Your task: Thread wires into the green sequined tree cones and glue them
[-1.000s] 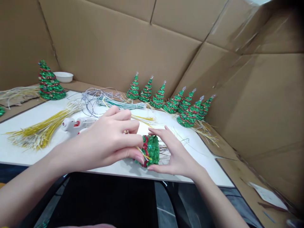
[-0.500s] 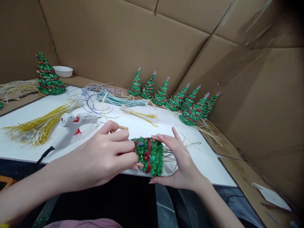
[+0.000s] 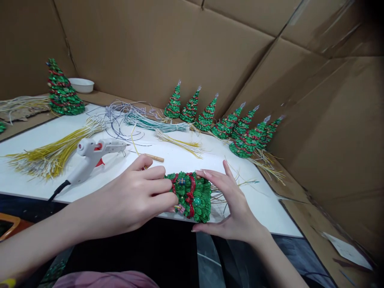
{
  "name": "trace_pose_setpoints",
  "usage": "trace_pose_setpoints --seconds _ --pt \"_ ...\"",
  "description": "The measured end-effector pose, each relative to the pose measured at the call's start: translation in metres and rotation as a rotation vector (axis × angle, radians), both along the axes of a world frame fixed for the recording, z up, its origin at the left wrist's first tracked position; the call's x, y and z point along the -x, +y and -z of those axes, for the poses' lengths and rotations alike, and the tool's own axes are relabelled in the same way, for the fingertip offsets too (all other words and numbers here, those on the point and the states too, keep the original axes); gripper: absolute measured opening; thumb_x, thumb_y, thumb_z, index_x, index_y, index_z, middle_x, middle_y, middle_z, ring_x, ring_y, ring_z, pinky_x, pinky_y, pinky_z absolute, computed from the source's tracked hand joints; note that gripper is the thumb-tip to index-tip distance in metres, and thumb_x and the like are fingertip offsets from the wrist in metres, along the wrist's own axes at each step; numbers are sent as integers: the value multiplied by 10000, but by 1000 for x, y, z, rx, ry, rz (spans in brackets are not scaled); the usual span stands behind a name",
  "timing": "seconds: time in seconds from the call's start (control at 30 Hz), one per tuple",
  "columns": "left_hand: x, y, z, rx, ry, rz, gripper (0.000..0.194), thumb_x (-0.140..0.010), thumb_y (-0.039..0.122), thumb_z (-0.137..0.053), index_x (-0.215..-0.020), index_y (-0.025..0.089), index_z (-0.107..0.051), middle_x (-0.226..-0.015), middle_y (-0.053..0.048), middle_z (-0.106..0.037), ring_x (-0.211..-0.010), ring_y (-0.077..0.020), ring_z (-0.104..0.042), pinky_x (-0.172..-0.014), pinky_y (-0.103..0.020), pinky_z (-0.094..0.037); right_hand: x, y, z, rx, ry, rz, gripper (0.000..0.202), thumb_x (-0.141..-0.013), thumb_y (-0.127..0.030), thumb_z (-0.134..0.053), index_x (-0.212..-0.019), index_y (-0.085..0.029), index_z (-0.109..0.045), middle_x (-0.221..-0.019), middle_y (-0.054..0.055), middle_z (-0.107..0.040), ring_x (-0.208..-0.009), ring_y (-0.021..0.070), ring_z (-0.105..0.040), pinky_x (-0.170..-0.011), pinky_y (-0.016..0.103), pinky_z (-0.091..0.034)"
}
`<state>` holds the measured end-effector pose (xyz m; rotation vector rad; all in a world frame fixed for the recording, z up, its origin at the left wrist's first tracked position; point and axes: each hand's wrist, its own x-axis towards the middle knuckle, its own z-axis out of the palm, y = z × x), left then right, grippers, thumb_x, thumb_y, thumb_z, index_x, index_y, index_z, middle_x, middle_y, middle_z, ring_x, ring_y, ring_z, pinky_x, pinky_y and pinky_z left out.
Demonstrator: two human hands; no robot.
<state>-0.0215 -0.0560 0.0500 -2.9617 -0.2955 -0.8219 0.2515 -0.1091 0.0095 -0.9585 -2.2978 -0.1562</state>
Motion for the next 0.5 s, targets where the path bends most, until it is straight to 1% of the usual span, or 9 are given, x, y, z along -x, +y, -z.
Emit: trace_pose_setpoints --seconds 0.23,0.5 --pt "2 2 8 -9 -1 -10 204 -983 162 -450 -902 175 -637 -742 11 -603 -724 -165 -452 -777 -352 -265 0 0 1 14 7 2 1094 -624 -527 -843 -1503 -191 -283 -1290 182 -624 -1190 347 -610 -1179 698 -81" --pt "1 4 13 2 -28 -9 245 -994 171 -435 -846 164 -630 -711 14 -576 -711 -158 -433 -743 -351 -257 0 1 2 37 13 4 1094 -610 -515 -855 -1494 -185 -301 -1296 178 -622 -1180 348 -613 -1182 695 -83"
